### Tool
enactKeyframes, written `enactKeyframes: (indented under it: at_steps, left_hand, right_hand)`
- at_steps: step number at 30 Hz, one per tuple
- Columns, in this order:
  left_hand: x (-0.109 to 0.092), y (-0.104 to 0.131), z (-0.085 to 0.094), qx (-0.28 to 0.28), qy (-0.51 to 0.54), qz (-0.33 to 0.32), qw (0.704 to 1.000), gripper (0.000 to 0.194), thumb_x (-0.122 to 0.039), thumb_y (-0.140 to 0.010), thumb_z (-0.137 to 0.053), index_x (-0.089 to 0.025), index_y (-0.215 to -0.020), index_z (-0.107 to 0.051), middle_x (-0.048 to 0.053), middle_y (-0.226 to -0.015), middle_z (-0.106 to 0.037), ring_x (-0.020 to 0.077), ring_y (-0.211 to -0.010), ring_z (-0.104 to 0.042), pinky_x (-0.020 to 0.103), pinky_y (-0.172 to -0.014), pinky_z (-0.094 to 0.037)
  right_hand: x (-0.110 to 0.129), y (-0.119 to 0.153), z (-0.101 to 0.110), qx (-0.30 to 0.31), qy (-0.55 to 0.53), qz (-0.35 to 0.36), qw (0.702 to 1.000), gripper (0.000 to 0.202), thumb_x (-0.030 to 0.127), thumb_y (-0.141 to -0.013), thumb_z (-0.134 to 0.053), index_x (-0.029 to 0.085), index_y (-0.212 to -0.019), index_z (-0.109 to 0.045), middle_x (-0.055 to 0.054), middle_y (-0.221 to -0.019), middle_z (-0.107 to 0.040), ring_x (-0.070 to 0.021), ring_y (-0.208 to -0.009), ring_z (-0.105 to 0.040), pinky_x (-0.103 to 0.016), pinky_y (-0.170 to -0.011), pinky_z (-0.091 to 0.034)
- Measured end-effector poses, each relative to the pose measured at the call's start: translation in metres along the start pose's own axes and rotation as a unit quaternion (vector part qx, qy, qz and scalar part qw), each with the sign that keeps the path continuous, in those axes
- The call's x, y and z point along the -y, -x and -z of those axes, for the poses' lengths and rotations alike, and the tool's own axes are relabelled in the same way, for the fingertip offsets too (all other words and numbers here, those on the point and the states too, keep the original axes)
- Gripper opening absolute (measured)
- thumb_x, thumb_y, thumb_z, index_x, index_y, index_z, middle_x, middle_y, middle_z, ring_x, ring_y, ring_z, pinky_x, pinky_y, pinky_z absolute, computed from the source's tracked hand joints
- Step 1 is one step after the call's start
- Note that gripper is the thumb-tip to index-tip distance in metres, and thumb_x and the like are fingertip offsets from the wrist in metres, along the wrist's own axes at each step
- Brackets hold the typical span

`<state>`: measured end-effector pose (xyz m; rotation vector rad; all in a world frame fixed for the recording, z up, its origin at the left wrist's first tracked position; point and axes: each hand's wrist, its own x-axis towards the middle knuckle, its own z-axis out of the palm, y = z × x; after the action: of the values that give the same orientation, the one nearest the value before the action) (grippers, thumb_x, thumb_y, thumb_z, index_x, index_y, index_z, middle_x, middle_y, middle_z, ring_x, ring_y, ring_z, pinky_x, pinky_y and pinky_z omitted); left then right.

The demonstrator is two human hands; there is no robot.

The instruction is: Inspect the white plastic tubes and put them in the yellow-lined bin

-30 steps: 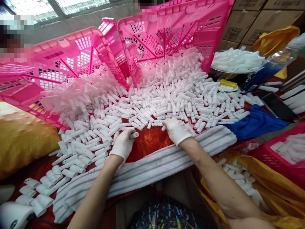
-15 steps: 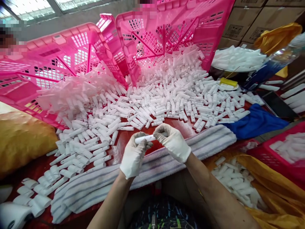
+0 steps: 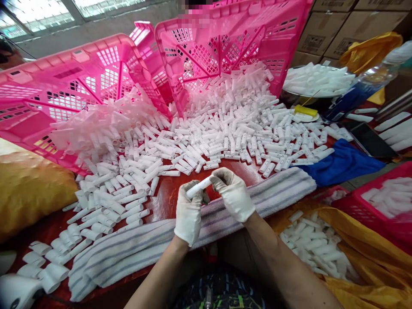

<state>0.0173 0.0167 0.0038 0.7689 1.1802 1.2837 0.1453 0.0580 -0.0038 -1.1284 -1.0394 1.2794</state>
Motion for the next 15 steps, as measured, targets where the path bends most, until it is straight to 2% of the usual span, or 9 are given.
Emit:
enactKeyframes:
  at_steps: [2,4,7,9,11,13,15]
  left_hand:
    - [0.0,-0.001,0.0,0.024,0.068,0.049,0.996,0.035,-0.047,-0.082,-0.065,-0.023,-0.1,-0.047,-0.005,-0.064,-0.048,0.0086,-0.05,-0.044,0.025,-0.05,-0.036]
    - [0.0,-0.001,-0.003,0.06,0.129,0.109,0.984,0.044,-0.052,-0.077,-0.068,-0.02,-0.096,-0.045,-0.008,-0.062,-0.042,0.0041,-0.043,-0.034,0.021,-0.044,-0.026]
    - [0.004,0.005,-0.012,0.094,0.145,0.144,0.974,0.05,-0.058,-0.075,-0.067,-0.018,-0.093,-0.043,-0.009,-0.061,-0.04,0.003,-0.042,-0.032,0.019,-0.041,-0.023]
    - [0.009,0.011,-0.021,0.078,0.102,0.113,0.985,0.047,-0.06,-0.08,-0.06,-0.018,-0.094,-0.044,-0.009,-0.06,-0.04,0.0039,-0.041,-0.033,0.019,-0.04,-0.024]
    - [0.014,0.018,-0.029,0.033,0.021,0.041,0.998,0.041,-0.057,-0.084,-0.057,-0.018,-0.096,-0.046,-0.006,-0.065,-0.047,0.0062,-0.048,-0.043,0.02,-0.045,-0.033]
    - [0.017,0.022,-0.035,-0.005,-0.063,-0.038,0.997,0.035,-0.05,-0.087,-0.057,-0.018,-0.098,-0.049,0.0,-0.079,-0.058,0.0098,-0.065,-0.056,0.022,-0.061,-0.045]
    - [0.017,0.024,-0.036,0.003,-0.122,-0.08,0.989,0.031,-0.047,-0.09,-0.054,-0.018,-0.1,-0.05,0.004,-0.093,-0.063,0.0133,-0.08,-0.061,0.026,-0.073,-0.048]
  right_hand:
    - [0.0,0.0,0.002,0.021,0.03,0.063,0.997,0.019,0.037,-0.074,-0.075,0.022,-0.078,-0.064,0.002,-0.077,-0.059,-0.0122,-0.07,-0.055,-0.026,-0.067,-0.048]
    - [0.001,0.003,0.005,0.046,0.036,0.12,0.991,0.01,0.031,-0.078,-0.072,0.024,-0.08,-0.065,0.0,-0.088,-0.061,-0.014,-0.082,-0.058,-0.028,-0.078,-0.048]
    - [0.005,0.013,0.011,0.06,0.009,0.138,0.989,0.004,0.026,-0.084,-0.065,0.027,-0.088,-0.065,-0.001,-0.101,-0.064,-0.0162,-0.094,-0.06,-0.031,-0.084,-0.048]
    - [0.009,0.021,0.015,0.041,-0.004,0.127,0.991,0.006,0.026,-0.085,-0.065,0.028,-0.09,-0.065,-0.001,-0.105,-0.066,-0.0176,-0.097,-0.06,-0.033,-0.084,-0.048]
    - [0.01,0.027,0.017,0.024,-0.015,0.101,0.995,0.003,0.029,-0.085,-0.065,0.028,-0.088,-0.065,-0.001,-0.105,-0.067,-0.0189,-0.097,-0.061,-0.034,-0.083,-0.049]
    - [0.009,0.03,0.015,0.019,-0.037,0.065,0.997,0.007,0.033,-0.086,-0.063,0.027,-0.087,-0.066,-0.001,-0.105,-0.067,-0.0196,-0.095,-0.062,-0.036,-0.082,-0.05]
    - [0.006,0.028,0.012,0.018,-0.058,0.042,0.997,0.012,0.036,-0.087,-0.061,0.026,-0.087,-0.067,-0.002,-0.103,-0.067,-0.0193,-0.092,-0.063,-0.037,-0.082,-0.051]
